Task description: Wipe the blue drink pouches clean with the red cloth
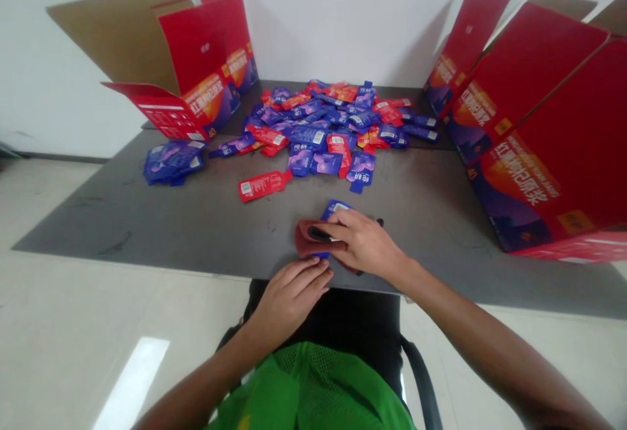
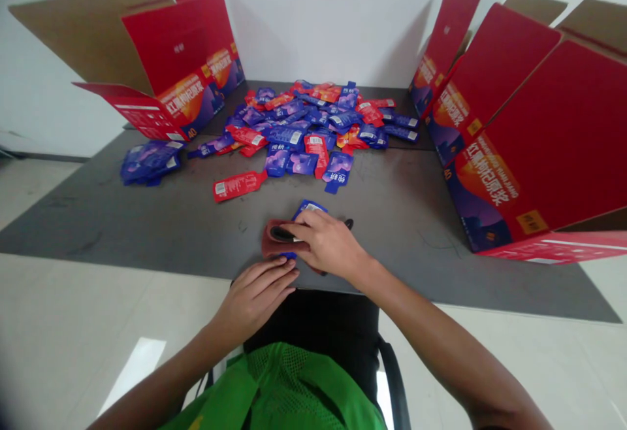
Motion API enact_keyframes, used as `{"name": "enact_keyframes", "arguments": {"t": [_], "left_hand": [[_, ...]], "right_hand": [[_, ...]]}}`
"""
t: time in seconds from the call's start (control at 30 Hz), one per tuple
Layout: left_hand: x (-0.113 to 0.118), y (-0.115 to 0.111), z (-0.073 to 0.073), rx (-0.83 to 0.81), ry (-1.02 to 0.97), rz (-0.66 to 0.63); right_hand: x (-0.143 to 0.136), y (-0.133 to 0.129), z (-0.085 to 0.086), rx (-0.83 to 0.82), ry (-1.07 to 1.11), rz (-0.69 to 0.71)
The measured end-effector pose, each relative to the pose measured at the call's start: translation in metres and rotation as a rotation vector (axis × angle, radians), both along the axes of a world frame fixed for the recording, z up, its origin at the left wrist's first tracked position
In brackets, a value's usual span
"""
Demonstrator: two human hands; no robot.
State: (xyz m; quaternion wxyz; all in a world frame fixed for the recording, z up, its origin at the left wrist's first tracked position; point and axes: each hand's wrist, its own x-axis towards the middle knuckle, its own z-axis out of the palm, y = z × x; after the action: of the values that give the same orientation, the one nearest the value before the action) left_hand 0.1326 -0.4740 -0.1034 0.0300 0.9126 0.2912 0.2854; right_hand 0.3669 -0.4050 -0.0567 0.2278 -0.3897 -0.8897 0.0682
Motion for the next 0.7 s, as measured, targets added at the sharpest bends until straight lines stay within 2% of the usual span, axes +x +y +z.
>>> {"name": "enact_keyframes", "arguments": {"t": [0.1,0.17,0.27,0.37,0.47,0.5,0.57,0.63,0.7], "left_hand": [[-0.002,0.003,0.004,-0.022,0.042,-0.032],[-0.002,0.004,0.006,-0.021,0.078,-0.040],[-0.003,0.006,0.007,-0.009,0.112,-0.039],[-0.004,0.006,0.007,0.003,0.100,-0.043],[-0.005,0.008,0.007,0.005,0.070,-0.054],[-0.005,0.008,0.007,0.002,0.062,-0.055],[-0.005,0.010,0.007,-0.009,0.056,-0.059],[-0.006,0.011,0.008,-0.025,0.050,-0.064],[-0.006,0.012,0.008,-0.042,0.034,-0.064]], "right_hand": [[0.012,0.019,0.001,0.048,-0.005,-0.147],[0.015,0.022,0.007,0.091,-0.025,-0.204],[0.006,0.007,0.010,0.082,-0.055,-0.115],[0.000,-0.002,0.005,0.056,-0.078,0.006],[0.009,0.013,0.007,0.114,-0.083,-0.125],[0.013,0.019,0.011,0.142,-0.078,-0.189],[0.016,0.022,0.023,0.186,-0.035,-0.234],[0.011,0.012,0.032,0.181,0.007,-0.190],[0.002,-0.001,0.031,0.117,-0.018,-0.103]]}}
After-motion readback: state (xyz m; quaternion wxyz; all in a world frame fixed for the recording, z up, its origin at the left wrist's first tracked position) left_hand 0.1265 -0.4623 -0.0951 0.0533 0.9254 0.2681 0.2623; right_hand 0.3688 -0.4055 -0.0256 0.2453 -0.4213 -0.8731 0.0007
